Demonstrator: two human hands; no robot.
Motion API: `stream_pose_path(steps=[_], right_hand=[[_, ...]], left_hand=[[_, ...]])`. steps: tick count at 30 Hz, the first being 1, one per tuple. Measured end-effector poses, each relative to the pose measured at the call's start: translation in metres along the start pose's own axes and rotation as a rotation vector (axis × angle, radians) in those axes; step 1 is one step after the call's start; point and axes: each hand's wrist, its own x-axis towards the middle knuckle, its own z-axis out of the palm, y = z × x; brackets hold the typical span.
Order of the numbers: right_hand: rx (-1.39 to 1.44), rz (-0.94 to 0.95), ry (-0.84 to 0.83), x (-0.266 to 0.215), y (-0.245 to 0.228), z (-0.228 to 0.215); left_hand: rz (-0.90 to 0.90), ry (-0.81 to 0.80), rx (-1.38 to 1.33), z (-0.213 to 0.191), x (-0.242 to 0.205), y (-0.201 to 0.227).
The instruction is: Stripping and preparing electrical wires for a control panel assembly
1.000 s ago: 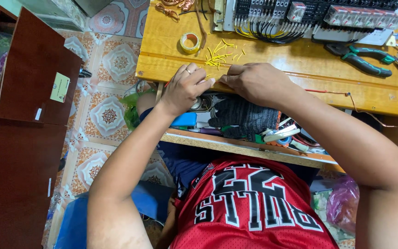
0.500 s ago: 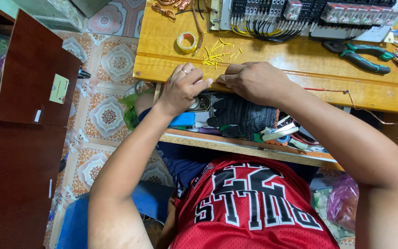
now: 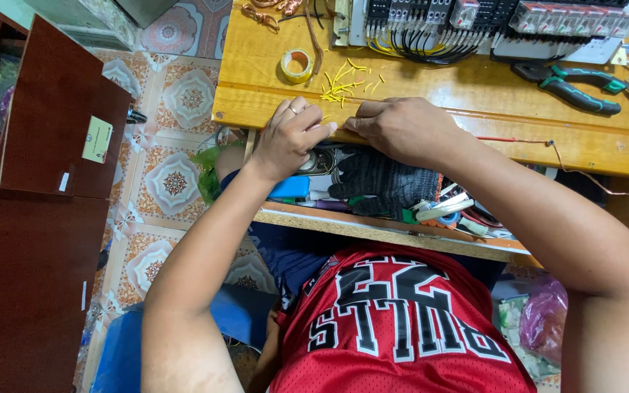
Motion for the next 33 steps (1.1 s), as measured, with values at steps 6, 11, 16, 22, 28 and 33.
stream_pose_path(steps=[6,11,16,22,28,33], right_hand=[[-0.043,0.008,0.010,0.001,-0.002,0.004],[-0.052,-0.030,0.026,0.001,0.002,0.005],[-0.032,-0.037,0.046,0.002,0.003,0.005],[0.155,0.055,0.037,-0.005,0.006,0.001],[0.610,0.282,0.219,-0.034,0.014,-0.026],[1.237,0.467,0.339,-0.078,0.023,-0.012]], left_hand=[[-0.014,-0.027,-0.025,0.005,-0.006,-0.004],[-0.039,-0.039,-0.046,0.009,-0.010,-0.006],[-0.071,-0.048,-0.101,0.017,-0.018,-0.011],[-0.118,-0.077,-0.110,0.014,-0.016,-0.009],[-0.200,-0.055,-0.144,0.006,-0.006,-0.001],[-0.324,-0.092,-0.187,0.011,0.013,0.016]])
